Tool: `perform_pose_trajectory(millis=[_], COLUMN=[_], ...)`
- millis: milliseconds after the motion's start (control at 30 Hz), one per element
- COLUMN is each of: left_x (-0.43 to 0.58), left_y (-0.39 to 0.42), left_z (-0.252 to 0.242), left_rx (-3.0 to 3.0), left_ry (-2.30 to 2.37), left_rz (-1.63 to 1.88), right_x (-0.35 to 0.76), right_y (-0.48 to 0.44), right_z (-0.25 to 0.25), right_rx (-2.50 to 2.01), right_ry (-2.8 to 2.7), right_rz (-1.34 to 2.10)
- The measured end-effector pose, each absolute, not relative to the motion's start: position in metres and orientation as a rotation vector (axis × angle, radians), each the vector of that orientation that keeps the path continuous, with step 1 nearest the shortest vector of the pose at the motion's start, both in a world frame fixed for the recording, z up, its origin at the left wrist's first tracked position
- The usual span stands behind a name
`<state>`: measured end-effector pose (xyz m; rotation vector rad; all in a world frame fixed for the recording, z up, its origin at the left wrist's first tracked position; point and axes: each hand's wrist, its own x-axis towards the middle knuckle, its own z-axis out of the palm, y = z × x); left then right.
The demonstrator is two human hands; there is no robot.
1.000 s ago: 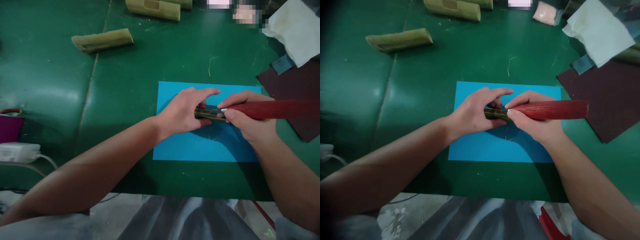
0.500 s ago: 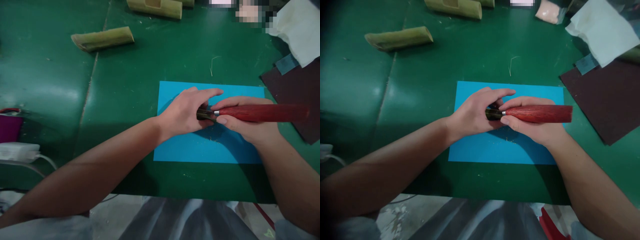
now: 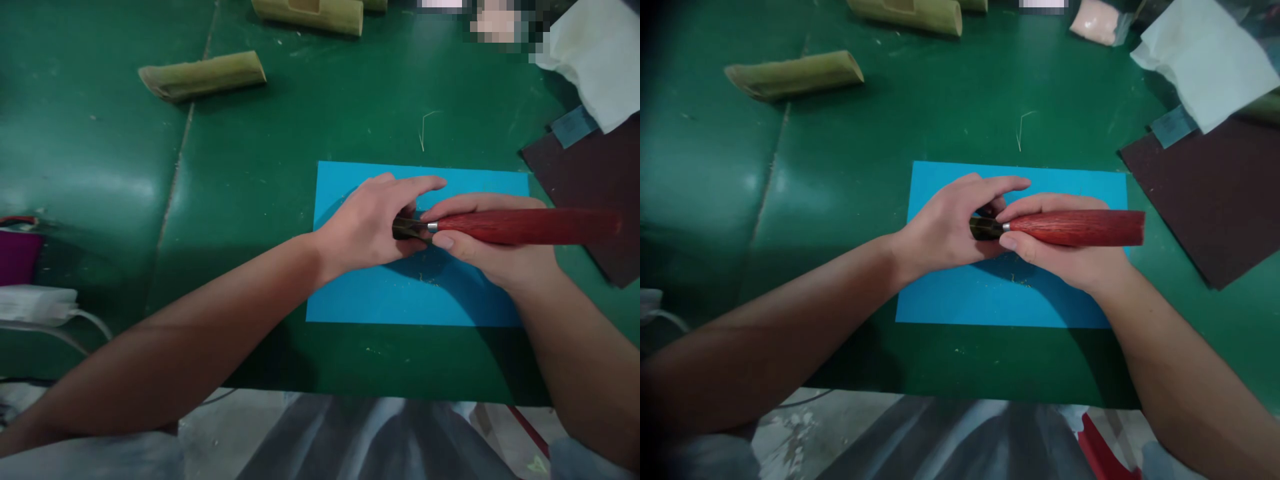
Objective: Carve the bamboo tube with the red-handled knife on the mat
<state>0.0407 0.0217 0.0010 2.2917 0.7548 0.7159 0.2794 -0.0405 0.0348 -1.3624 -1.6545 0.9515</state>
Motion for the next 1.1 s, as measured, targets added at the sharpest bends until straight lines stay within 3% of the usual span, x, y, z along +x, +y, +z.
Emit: perform_pose_trajectory(millis=[467,700,1100], left_x=[0.041,0.041,0.043], left_y=[0.021,0.023,0.02], left_z=[0.001,0.003,0.007], left_rx=[2.304,2.297,2.316], left_ry=[0.759,0.768,0.791], left_rz=[0.726,0.673,0.636], right_x=[0.281,0.282,0.282], right_y=[-0.041,-0.034,-0.037], right_z=[0.029,0.024,0.035], right_rx=[-1.298,-1.216,-1.276], right_ry=[-1.63,-1.327,-1.435], right_rz=[0.961,1.055,1.114])
